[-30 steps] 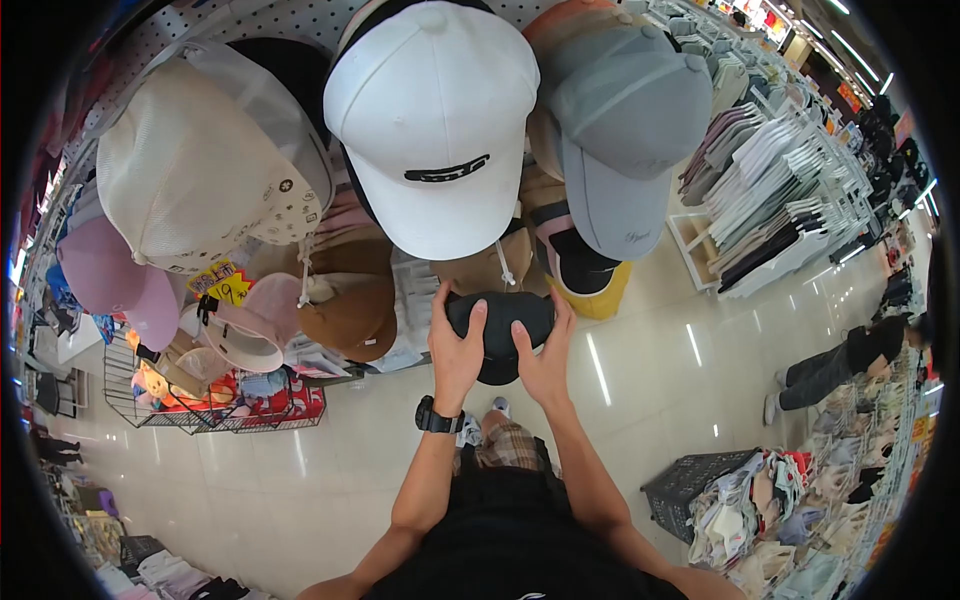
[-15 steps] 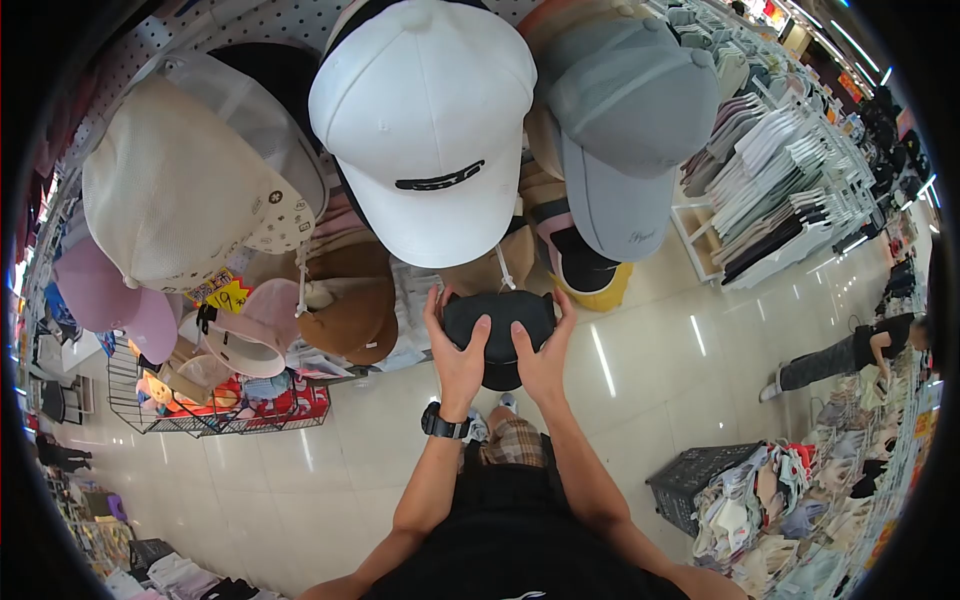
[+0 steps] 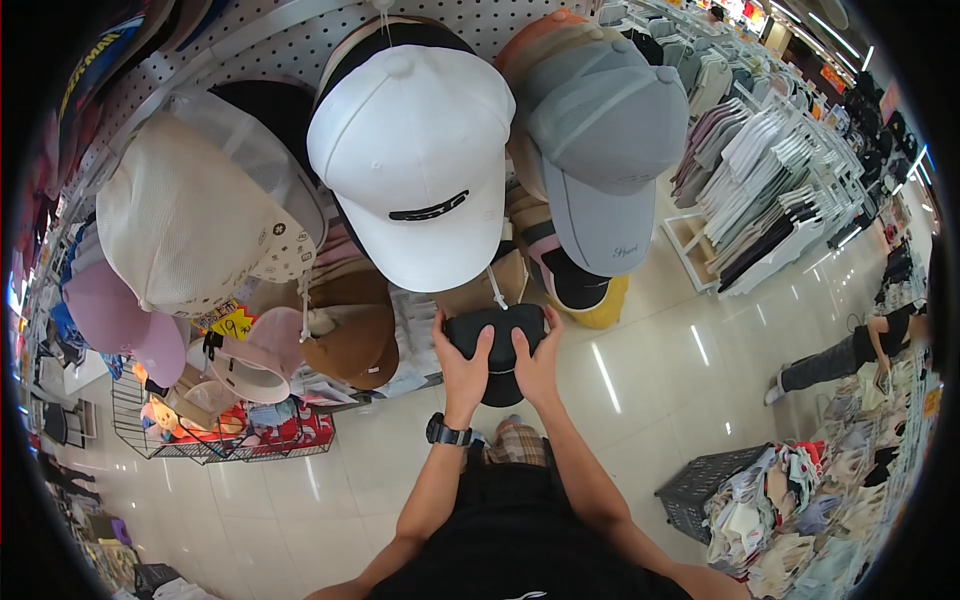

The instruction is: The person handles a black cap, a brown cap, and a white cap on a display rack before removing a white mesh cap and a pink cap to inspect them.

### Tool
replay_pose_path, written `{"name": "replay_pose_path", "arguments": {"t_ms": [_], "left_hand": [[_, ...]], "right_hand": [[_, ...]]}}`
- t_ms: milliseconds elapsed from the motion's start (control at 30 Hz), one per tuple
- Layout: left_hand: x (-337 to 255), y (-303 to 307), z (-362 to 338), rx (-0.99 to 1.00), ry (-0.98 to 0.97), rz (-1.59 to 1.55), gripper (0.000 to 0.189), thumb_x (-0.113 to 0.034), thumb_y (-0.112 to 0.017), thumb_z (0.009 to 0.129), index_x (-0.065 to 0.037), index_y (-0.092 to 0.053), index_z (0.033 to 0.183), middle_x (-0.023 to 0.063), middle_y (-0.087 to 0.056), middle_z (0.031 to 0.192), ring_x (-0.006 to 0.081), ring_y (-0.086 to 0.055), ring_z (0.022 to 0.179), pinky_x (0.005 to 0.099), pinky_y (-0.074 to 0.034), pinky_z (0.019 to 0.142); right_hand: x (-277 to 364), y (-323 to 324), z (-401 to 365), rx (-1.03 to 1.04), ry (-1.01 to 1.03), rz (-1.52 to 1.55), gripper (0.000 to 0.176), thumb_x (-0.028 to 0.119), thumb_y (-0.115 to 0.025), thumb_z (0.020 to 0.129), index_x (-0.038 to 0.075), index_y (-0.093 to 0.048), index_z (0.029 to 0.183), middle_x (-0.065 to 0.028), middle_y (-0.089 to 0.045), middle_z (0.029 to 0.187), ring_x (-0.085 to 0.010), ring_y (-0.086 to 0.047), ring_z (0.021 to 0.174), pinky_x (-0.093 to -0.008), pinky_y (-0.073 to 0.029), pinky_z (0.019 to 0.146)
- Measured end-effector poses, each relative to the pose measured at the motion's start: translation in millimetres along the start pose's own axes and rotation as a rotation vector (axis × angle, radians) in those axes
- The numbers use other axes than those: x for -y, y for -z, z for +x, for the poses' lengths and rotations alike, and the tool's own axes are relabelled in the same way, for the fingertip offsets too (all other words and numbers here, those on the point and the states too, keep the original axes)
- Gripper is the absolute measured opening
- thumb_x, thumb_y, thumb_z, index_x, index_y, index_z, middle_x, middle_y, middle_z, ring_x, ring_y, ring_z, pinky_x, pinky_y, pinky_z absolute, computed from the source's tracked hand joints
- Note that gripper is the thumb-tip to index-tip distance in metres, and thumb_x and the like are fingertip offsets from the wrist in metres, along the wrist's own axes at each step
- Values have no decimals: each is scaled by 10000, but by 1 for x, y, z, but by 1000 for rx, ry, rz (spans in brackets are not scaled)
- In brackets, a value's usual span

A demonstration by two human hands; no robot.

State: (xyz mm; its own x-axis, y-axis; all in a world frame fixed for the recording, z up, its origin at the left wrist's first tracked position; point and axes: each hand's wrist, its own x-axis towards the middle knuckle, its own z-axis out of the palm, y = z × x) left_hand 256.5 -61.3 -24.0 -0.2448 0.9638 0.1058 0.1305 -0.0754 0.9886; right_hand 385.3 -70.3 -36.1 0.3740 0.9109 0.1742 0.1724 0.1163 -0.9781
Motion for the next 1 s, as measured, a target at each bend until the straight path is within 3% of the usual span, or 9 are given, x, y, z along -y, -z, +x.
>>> {"name": "replay_pose_path", "arguments": {"t_ms": [233, 333, 433, 500, 733, 800, 867, 900, 1000], "left_hand": [[18, -7, 14, -10, -30, 27, 859, -301, -708, 1014, 91, -206, 1591, 294, -368, 1573, 350, -379, 1464, 416, -285, 1230], [34, -13, 22, -37, -40, 28, 929, -325, -748, 975, 111, -204, 1589, 322, -364, 1564, 401, -379, 1455, 454, -287, 1228], [45, -18, 29, -48, -70, 88, 815, -291, -666, 1038, 89, -202, 1592, 294, -323, 1615, 352, -322, 1512, 415, -241, 1250], [46, -23, 35, -95, -92, 39, 893, -306, -706, 1011, 112, -178, 1596, 331, -300, 1618, 401, -311, 1518, 442, -236, 1261], [56, -35, 49, -226, -85, 124, 830, -243, -672, 1033, 119, -177, 1592, 335, -275, 1638, 404, -277, 1543, 449, -207, 1274], [41, -37, 41, -267, -64, 183, 861, -276, -697, 1031, 86, -170, 1607, 306, -307, 1627, 370, -317, 1525, 435, -237, 1261], [20, -37, 28, -297, -71, 171, 878, -283, -703, 1026, 80, -156, 1610, 307, -300, 1628, 381, -322, 1520, 447, -220, 1265], [21, -37, 21, -339, -74, 161, 838, -201, -708, 1006, 62, -187, 1607, 305, -340, 1591, 386, -380, 1475, 477, -272, 1241], [10, -30, -10, -341, 8, 81, 832, -196, -704, 1008, 31, -185, 1617, 279, -329, 1600, 369, -395, 1463, 481, -335, 1201]], "right_hand": [[-21, -9, 14, 98, 40, 3, 900, 273, -689, 994, -55, -135, 1623, -316, -268, 1630, -414, -305, 1518, -476, -240, 1262], [-34, -13, 29, 110, 105, -16, 910, 285, -693, 989, -61, -139, 1622, -321, -240, 1650, -440, -267, 1537, -494, -215, 1273], [-34, -13, 40, 133, 106, -71, 923, 323, -694, 990, -34, -141, 1636, -322, -231, 1654, -465, -265, 1532, -509, -216, 1268], [-41, -15, 47, 187, 100, -102, 949, 386, -688, 997, -3, -122, 1651, -328, -236, 1653, -486, -268, 1525, -521, -222, 1261], [-49, -9, 77, 379, 51, -32, 1018, 466, -690, 992, 3, -68, 1652, -353, -242, 1636, -517, -265, 1514, -531, -224, 1257], [-44, 6, 82, 426, 38, -32, 1034, 455, -706, 984, -11, -61, 1645, -350, -238, 1640, -502, -265, 1522, -525, -222, 1258], [-49, 25, 85, 495, 107, -85, 1034, 404, -708, 1000, -86, -45, 1626, -338, -189, 1665, -419, -250, 1556, -460, -213, 1278], [-48, 37, 87, 505, 117, -79, 1034, 404, -708, 1000, -86, -45, 1626, -338, -189, 1665, -419, -250, 1556, -460, -213, 1278], [-38, 86, 90, 729, -188, 80, 543, 268, -704, 1021, -9, -489, 1436, -227, -589, 1402, -298, -632, 1241, -386, -531, 1007]]}}
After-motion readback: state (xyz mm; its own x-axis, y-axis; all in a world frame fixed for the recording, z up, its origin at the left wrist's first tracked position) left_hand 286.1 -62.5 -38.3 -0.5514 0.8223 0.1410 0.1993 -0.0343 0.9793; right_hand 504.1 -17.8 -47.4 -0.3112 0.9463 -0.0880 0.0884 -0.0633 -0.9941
